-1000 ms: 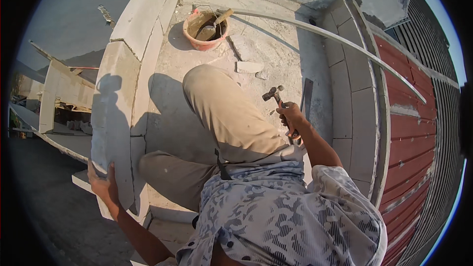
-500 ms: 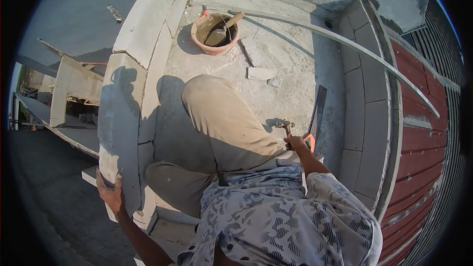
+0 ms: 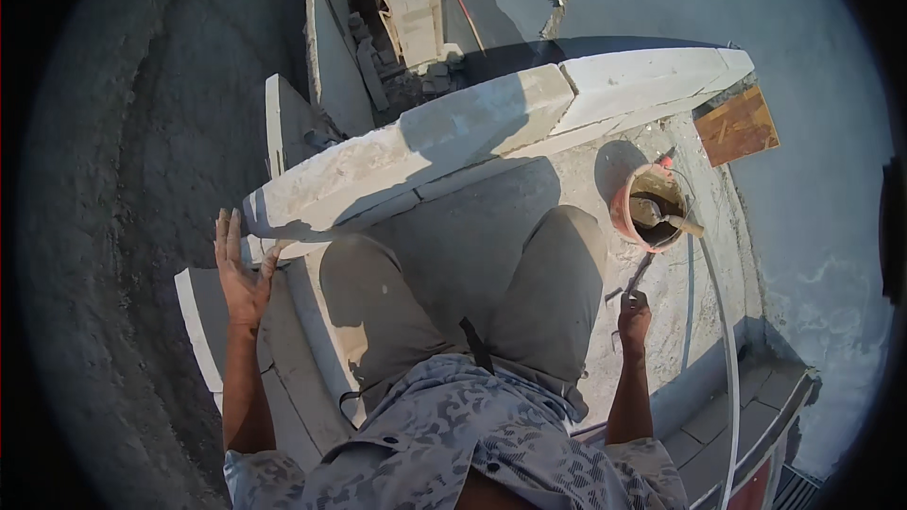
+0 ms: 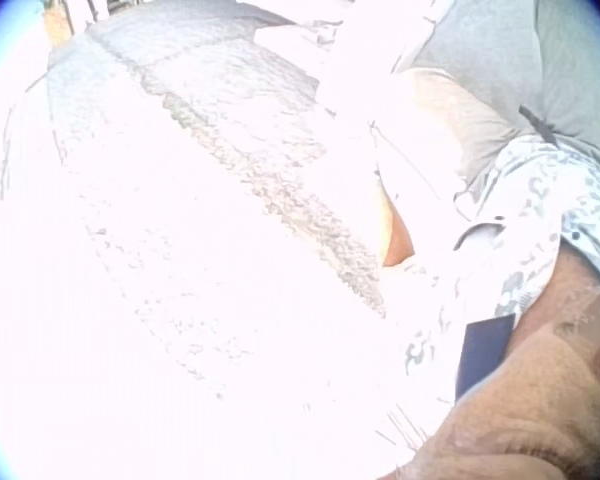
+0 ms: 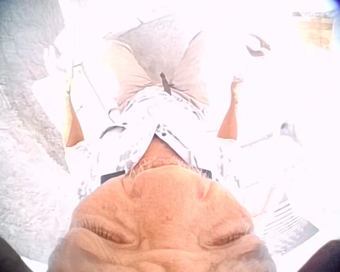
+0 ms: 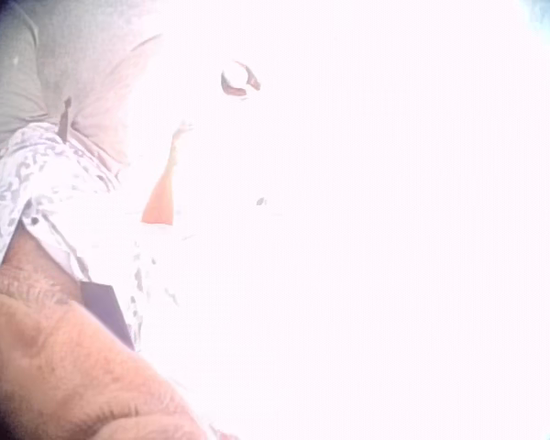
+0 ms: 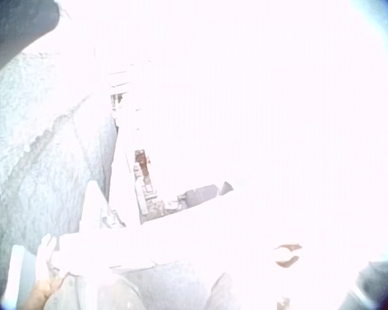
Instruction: The recorder is building a wall using lightweight concrete blocks, mortar, a trowel, a hammer, and a saw.
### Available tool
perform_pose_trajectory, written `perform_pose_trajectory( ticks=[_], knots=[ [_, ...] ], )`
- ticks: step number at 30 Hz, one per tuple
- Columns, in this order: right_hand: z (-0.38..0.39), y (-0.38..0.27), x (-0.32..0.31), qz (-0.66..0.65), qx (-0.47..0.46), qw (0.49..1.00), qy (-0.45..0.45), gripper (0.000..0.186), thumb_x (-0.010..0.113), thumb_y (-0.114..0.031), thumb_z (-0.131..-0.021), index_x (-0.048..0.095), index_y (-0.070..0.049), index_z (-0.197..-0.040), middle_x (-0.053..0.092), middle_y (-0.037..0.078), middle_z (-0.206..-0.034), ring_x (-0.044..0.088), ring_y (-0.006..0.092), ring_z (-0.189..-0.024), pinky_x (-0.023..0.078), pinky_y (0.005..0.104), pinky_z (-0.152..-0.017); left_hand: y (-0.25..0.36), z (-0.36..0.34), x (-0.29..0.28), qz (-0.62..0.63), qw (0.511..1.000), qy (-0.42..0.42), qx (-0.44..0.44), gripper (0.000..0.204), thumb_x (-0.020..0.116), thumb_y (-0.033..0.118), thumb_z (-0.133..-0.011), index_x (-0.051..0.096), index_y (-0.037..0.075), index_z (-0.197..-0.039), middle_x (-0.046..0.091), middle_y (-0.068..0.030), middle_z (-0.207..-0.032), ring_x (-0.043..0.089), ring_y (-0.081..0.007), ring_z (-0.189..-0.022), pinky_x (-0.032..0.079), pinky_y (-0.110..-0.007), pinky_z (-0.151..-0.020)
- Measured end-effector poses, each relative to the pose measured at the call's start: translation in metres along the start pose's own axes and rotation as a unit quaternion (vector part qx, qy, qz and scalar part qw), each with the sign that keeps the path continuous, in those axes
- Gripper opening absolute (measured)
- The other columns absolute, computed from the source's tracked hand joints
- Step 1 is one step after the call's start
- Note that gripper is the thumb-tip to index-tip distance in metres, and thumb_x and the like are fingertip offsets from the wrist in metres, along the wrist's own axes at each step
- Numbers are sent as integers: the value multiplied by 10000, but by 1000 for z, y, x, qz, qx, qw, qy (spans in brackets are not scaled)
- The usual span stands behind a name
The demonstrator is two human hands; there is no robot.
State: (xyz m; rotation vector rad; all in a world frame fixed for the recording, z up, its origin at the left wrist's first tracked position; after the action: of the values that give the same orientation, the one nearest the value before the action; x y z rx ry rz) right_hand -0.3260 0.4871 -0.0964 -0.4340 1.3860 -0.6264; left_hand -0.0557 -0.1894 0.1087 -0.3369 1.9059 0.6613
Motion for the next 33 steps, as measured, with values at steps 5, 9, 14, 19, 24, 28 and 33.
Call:
perform_pose_trajectory(
  ticks=[5, 9, 14, 19, 24, 28, 33],
  knots=[
    [-93, -293, -6, 61, -373, 926, -8, 346, 621, -159, -1028, 601, 85, -1273, 640, 264, -1254, 612, 401, -1170, 473, 442, -1019, -34, 185, 23, 26, 983, -28, -181, 750, 809, 345, -879, 484, 21, -1473, 423, -233, -1570, 426, -426, -1428, 382, -492, -1168],
    [-88, -418, 48, 111, -647, 753, -35, 329, 631, -115, -1005, 602, 40, -1294, 602, 231, -1350, 537, 422, -1282, 414, 482, -1101, 3, 367, 66, 111, 841, -203, -489, 695, 775, 383, -888, 555, -10, -1417, 590, -277, -1407, 554, -412, -1332, 450, -435, -1113],
    [-105, -456, 100, 253, -682, 683, -65, 376, 577, -281, -1046, 644, 9, -1276, 633, 285, -1186, 593, 466, -1106, 484, 510, -952, 139, 566, 107, 188, 615, -292, -708, 774, 797, 411, -849, 545, -35, -1430, 580, -284, -1421, 549, -394, -1348, 437, -434, -1134],
    [-129, -456, 131, 284, -734, 615, -44, 433, 564, -353, -1047, 656, 8, -1267, 638, 261, -1067, 622, 461, -1022, 503, 522, -848, 297, 702, 157, 234, 453, -253, -822, 619, 835, 446, -802, 717, -8, -1205, 711, -227, -1216, 669, -360, -1153, 514, -457, -993],
    [-149, -469, 125, 320, -692, 645, -53, 579, 490, -494, -1061, 650, 15, -1285, 657, 275, -1231, 607, 462, -1150, 508, 501, -945, 337, 721, 178, 212, 269, -60, -938, 567, 869, 378, -788, 717, -15, -1167, 732, -182, -1128, 704, -295, -1012, 543, -421, -862],
    [-148, -479, 134, 351, -660, 662, -60, 621, 466, -531, -1062, 647, 17, -1291, 663, 284, -1223, 613, 470, -1137, 504, 515, -928, 360, 794, 181, 62, 212, 206, -953, 643, 870, 389, -781, 694, -54, -1213, 732, -176, -1191, 696, -286, -1066, 534, -437, -885],
    [-94, -484, 123, 294, -674, 673, -81, 595, 490, -506, -1062, 648, 38, -1244, 675, 304, -1084, 631, 508, -1011, 494, 559, -839, 340, 806, 179, 156, 204, 228, -939, 855, 883, 360, -780, 515, -12, -1455, 623, -160, -1404, 593, -317, -1291, 474, -423, -1032]
  ],
)
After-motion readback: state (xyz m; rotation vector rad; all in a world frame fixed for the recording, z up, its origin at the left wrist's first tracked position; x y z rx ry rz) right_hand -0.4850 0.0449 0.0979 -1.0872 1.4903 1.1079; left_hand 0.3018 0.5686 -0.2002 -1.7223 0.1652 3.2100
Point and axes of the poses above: each hand's wrist, its own z-axis away from the middle knuckle, its own x-axis out of the palm, y = z × x, the point moved 4 cm from there along -z, towards the middle knuckle
